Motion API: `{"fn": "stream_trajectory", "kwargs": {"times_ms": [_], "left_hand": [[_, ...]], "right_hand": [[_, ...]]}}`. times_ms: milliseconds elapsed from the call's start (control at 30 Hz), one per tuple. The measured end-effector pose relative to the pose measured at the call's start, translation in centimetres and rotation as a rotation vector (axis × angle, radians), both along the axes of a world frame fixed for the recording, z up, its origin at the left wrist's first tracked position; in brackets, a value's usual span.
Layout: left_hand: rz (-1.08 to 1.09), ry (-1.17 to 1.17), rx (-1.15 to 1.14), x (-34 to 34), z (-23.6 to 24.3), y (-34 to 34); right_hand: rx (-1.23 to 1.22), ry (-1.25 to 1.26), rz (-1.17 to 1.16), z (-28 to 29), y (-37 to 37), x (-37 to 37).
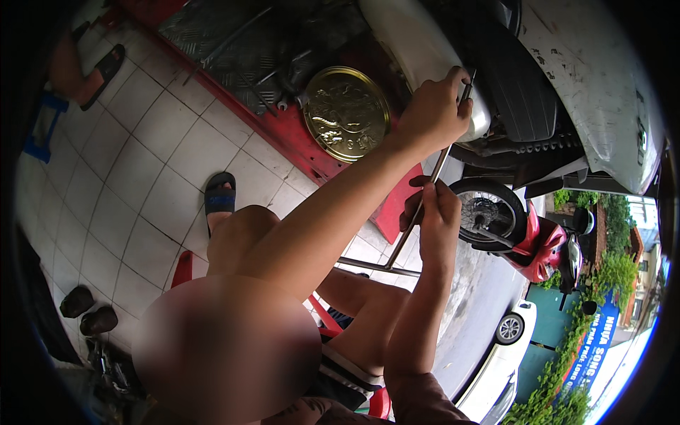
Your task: The person uses a T-handle wrench and a screwdriver to work on the underside of a white motorcycle. They repeatedly tighten and loosen bolts on the engine area while sitting on a small stool in a workshop.
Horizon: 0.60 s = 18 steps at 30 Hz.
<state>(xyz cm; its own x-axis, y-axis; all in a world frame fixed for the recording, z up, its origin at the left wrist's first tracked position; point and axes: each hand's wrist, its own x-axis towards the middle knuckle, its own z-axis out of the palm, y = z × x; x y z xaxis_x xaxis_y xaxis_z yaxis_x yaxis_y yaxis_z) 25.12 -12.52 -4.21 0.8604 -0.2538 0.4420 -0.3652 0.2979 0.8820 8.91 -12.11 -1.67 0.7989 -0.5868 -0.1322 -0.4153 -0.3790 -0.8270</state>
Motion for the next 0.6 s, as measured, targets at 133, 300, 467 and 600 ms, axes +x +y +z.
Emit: {"fn": "stream_trajectory", "kwargs": {"times_ms": [133,300,467,600], "left_hand": [[-0.108,-0.050,0.070,0.8,0.2,0.6],[-0.123,-0.004,0.107,1.5,0.3,0.8],[-0.069,-0.008,0.167,1.5,0.3,0.4],[-0.074,-0.012,0.197,1.8,0.2,0.1]], "right_hand": [[0.196,-0.020,0.010,2.3,-0.2,1.1],[0.357,-0.005,0.061,4.6,-0.5,1.8],[0.424,-0.019,0.050,5.9,-0.7,2.2],[0.520,-0.074,0.053,6.2,-0.5,2.6]]}}
